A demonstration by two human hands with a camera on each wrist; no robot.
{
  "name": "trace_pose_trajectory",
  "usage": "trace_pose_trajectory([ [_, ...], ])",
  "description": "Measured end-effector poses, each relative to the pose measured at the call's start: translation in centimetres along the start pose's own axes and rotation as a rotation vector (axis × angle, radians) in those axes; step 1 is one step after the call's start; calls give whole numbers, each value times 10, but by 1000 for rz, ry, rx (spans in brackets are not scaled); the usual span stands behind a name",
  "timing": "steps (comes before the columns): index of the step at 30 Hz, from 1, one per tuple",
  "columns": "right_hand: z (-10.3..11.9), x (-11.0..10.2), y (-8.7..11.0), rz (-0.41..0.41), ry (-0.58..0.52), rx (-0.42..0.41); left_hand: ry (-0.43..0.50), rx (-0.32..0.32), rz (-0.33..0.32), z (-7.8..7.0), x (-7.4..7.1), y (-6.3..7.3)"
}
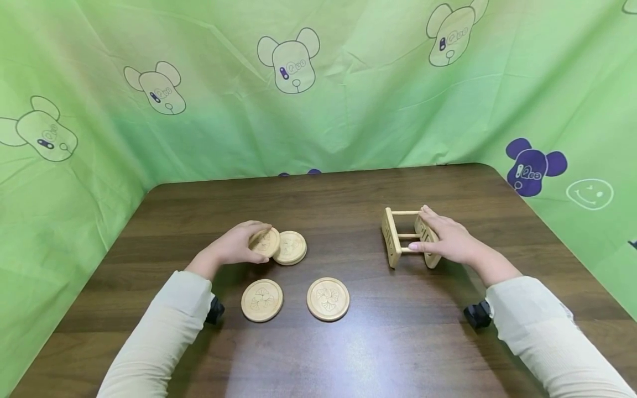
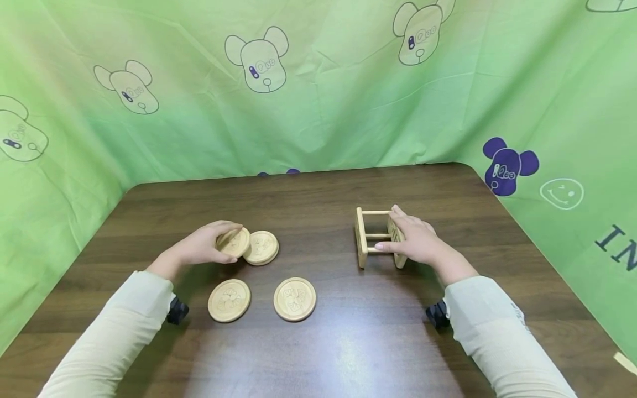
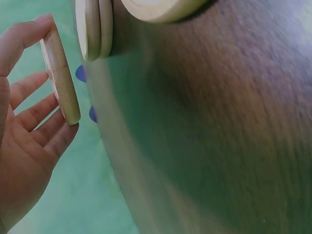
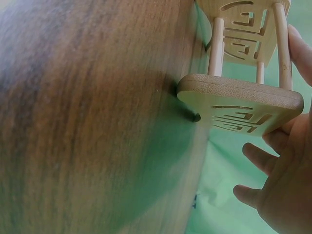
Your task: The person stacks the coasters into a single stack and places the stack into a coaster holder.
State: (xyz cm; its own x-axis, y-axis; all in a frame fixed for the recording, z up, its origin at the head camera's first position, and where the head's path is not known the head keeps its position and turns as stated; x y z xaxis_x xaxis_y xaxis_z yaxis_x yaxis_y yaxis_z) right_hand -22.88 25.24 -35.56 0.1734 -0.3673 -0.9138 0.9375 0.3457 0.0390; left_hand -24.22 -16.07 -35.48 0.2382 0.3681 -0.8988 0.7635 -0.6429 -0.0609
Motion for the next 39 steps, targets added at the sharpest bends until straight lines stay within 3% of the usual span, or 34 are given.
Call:
trace_pose_trajectory([
  [14, 1, 1, 1, 7, 0, 0, -25, 49, 18, -8, 6, -14],
  [20, 1, 1, 1, 8, -12, 1, 5, 103, 1, -7, 9, -18],
  [29, 1, 1, 0, 14, -12, 5, -13, 55, 52, -14, 13, -25],
  [33, 1, 1, -1, 16, -13, 6, -54, 53, 70, -14, 15, -28],
  [39, 2, 0, 0, 18, -12, 13, -36, 52, 91, -19, 17, -32],
])
Point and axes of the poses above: each hand's wrist, its own y-axis away from the middle knuckle, its own x-axis out of the palm, z = x × y, the point moved 3 cm from there along -y, towards the middle knuckle, and after that the axes turned 4 degrees about x, right-handed, at the moved point
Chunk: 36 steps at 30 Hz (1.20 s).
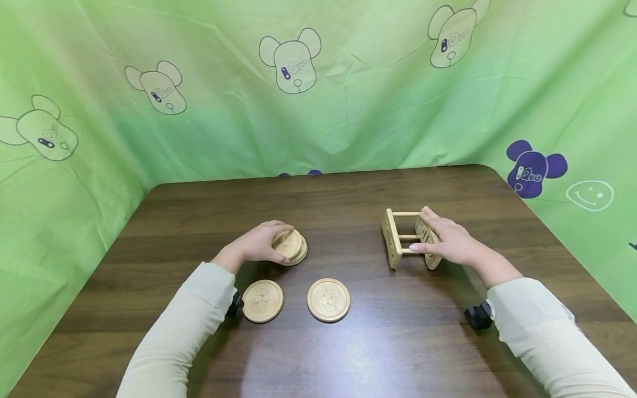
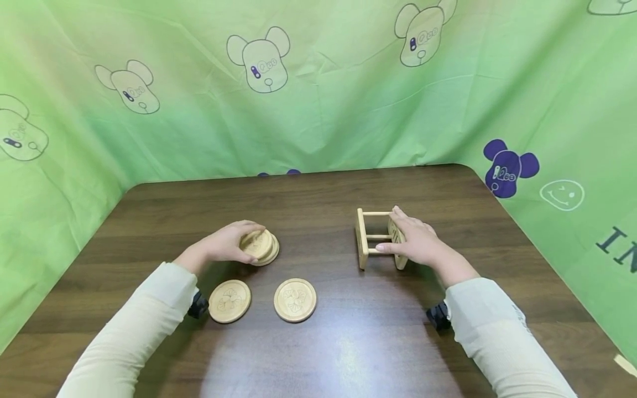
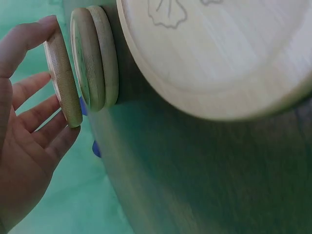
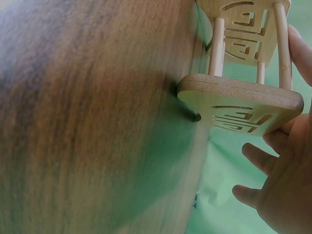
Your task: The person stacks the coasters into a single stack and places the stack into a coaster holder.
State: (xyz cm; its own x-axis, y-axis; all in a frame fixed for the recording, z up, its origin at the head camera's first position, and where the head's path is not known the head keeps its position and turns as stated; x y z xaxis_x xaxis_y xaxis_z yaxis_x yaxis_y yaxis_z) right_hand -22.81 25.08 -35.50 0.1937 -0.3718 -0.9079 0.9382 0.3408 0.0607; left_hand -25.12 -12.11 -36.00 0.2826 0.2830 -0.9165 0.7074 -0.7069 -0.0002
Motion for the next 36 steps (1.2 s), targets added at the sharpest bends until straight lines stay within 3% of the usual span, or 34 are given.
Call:
trace_pose_trajectory([
  [15, 1, -3, 1, -10, 6, -10, -27, 14, 34, -1, 8, -10],
  [36, 0, -3, 2, 1, 10, -3, 12, -42, 95, 0, 10, -13],
])
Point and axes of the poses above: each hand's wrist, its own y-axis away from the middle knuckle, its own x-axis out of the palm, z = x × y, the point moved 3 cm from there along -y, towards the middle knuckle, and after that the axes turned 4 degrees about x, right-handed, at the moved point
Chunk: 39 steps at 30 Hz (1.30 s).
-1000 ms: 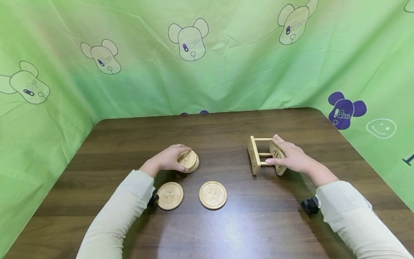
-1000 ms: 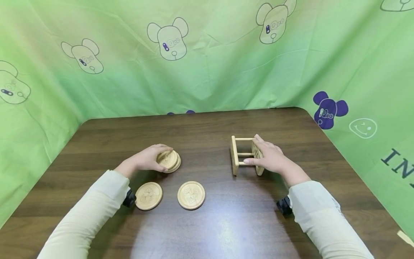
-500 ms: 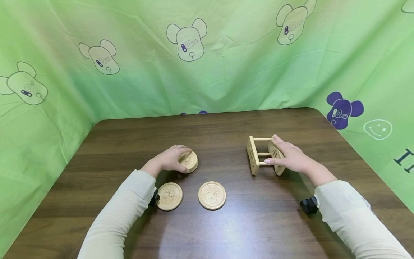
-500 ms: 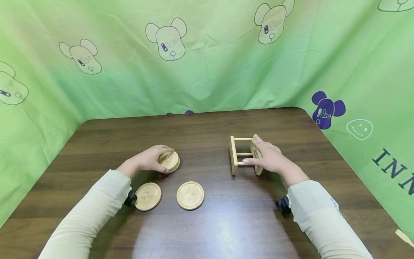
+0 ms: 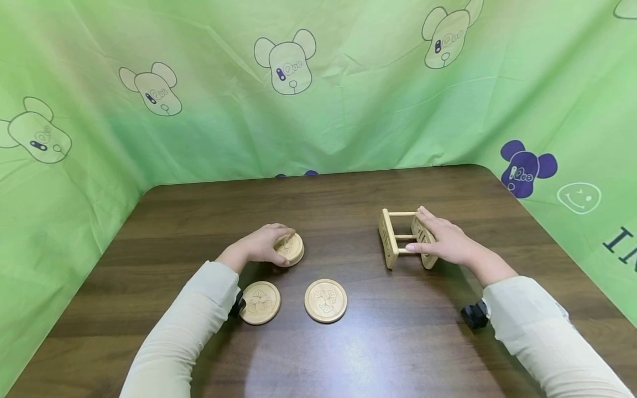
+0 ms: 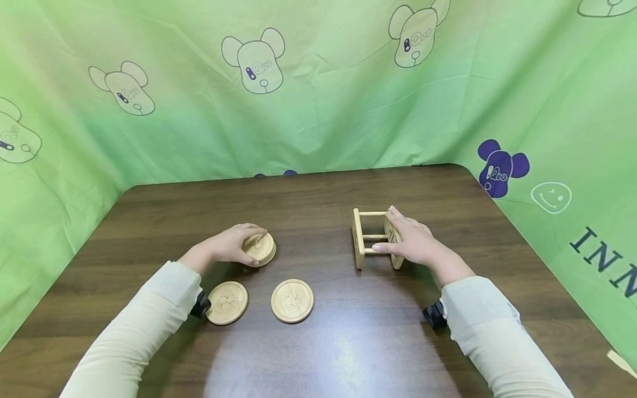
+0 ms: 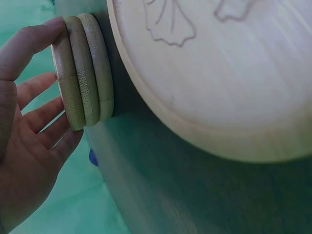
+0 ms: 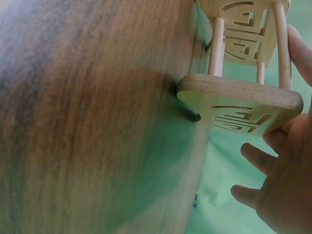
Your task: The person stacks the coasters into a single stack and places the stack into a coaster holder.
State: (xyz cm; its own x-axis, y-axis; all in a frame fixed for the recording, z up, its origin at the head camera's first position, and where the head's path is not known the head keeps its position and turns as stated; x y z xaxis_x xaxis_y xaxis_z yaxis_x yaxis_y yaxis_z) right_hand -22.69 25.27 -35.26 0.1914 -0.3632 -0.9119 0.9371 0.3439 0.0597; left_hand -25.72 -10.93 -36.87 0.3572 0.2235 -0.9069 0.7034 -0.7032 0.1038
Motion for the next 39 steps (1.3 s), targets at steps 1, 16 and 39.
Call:
trace_pose_trajectory([
  [1, 0, 0, 0, 0, -1, 1, 0, 0, 1, 0, 0, 0],
  [16, 2, 0, 0, 3, -9, -1, 15, 0, -30, 0, -7, 9],
  [39, 0, 1, -1, 4, -14, 2, 23, 34, -70, -4, -6, 51],
])
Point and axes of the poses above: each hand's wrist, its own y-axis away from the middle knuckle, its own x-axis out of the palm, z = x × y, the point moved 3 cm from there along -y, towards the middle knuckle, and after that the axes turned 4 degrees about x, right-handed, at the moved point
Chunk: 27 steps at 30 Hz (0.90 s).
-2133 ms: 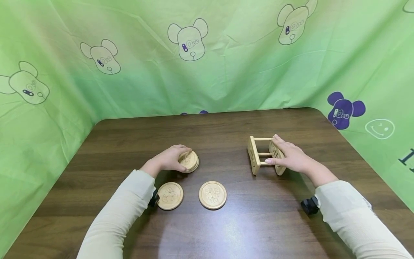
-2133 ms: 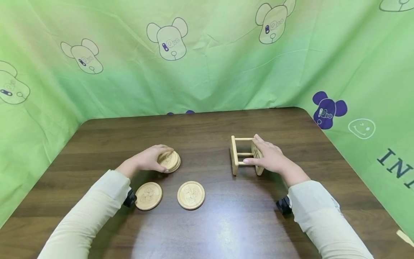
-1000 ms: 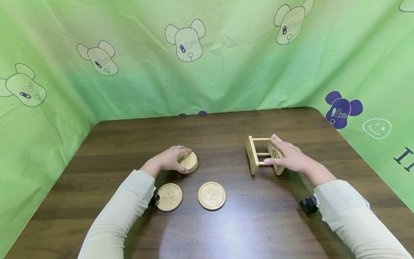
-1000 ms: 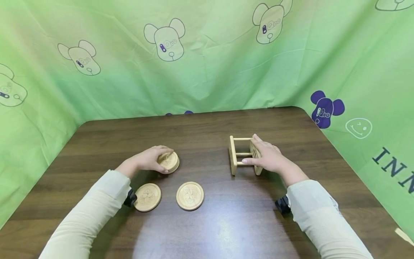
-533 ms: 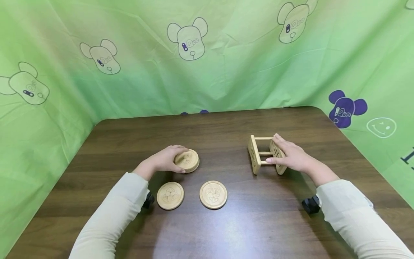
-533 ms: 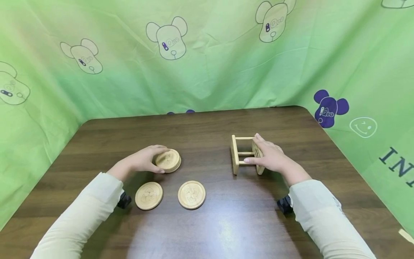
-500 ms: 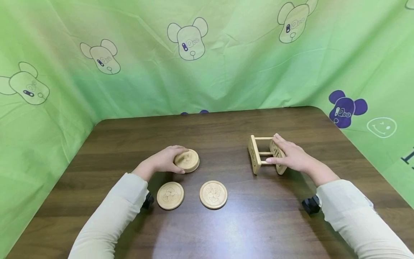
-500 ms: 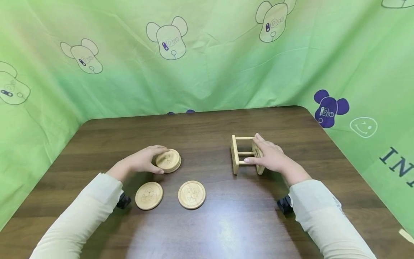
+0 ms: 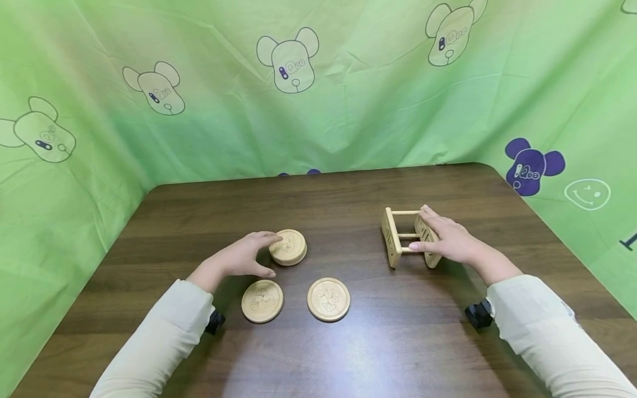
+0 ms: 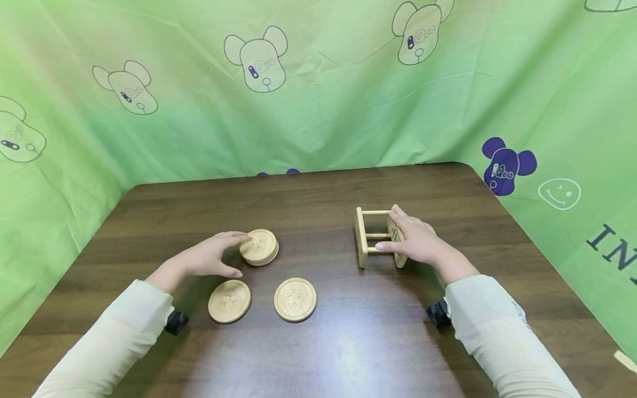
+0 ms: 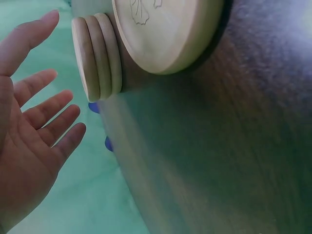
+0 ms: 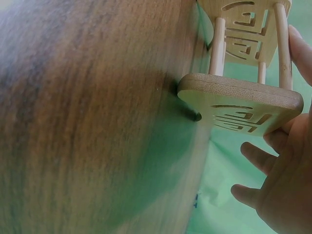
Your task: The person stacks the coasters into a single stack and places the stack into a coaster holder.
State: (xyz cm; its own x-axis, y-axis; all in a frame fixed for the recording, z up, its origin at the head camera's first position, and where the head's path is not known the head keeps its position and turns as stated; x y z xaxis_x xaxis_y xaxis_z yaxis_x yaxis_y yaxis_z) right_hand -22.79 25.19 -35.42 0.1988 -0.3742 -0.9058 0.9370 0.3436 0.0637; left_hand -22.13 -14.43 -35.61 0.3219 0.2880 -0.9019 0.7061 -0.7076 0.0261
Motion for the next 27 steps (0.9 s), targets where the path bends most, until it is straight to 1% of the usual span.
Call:
trace_pose_trajectory([
  [7, 0, 1, 0, 1, 5, -2, 13, 7, 8, -6, 5, 11],
  [13, -2, 0, -1, 4, 4, 2, 20, 8, -3, -11, 7, 20],
  [18, -1, 1, -1, 7, -3, 5, 29, 7, 0, -12, 11, 27],
  [27, -1, 1, 0, 5, -5, 4, 11, 6, -2, -11, 15, 40],
])
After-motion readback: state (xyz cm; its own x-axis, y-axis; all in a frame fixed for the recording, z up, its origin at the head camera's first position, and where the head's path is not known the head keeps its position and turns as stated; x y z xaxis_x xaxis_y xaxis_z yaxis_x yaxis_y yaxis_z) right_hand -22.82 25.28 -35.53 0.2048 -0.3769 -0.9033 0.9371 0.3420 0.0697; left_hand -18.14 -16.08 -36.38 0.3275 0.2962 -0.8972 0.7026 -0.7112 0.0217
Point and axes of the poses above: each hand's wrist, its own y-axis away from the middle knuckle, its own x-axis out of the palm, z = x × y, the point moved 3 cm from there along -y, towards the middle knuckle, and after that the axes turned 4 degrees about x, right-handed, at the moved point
